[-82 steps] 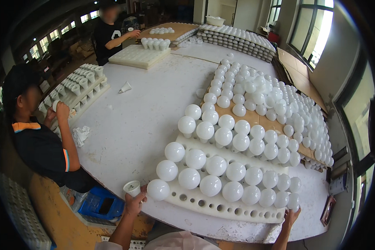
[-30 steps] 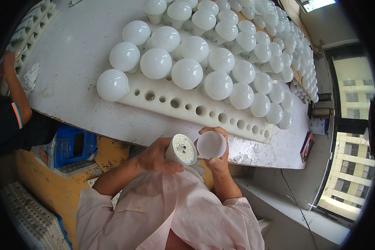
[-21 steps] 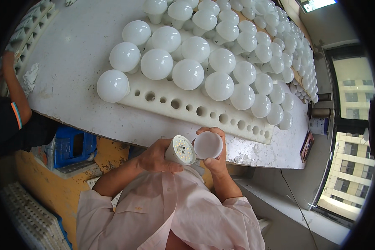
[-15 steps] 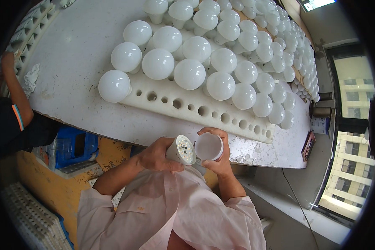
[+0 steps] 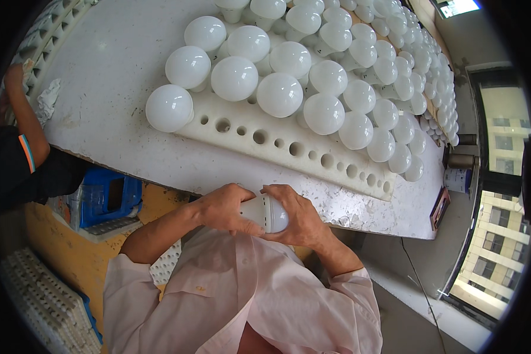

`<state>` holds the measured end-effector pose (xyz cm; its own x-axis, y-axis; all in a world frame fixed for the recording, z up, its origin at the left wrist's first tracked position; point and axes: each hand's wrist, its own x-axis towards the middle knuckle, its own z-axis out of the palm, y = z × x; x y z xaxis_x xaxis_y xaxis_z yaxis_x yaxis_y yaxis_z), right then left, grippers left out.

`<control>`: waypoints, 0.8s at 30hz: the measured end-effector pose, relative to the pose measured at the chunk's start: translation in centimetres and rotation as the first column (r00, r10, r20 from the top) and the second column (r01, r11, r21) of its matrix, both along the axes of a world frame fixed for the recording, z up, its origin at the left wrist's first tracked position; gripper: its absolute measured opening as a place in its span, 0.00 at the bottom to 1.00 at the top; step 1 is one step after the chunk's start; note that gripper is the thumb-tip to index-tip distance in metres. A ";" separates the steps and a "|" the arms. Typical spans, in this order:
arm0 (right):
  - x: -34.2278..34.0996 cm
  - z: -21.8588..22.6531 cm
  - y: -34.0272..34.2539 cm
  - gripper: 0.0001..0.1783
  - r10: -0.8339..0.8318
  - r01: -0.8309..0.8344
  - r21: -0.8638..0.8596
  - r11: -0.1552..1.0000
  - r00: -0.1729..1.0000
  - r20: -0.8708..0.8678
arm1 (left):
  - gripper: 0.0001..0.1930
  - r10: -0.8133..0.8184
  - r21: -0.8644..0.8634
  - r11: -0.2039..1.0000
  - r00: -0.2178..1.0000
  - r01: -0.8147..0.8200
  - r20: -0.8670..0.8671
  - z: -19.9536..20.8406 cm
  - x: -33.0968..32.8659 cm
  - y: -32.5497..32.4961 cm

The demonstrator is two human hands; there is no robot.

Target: The person assembles light bulbs by attaching rounded bulb covers onto bulb bases by hand and inserting the completed light bulbs into holes in a holder tray.

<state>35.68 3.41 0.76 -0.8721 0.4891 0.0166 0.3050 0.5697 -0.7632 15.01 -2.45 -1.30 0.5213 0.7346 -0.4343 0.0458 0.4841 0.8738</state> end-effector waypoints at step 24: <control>-2.0 -2.5 0.4 0.28 0.089 -0.127 -0.065 0.990 0.909 -0.407 | 0.32 0.063 -0.024 0.998 0.989 -0.060 0.130 -1.4 0.3 -0.4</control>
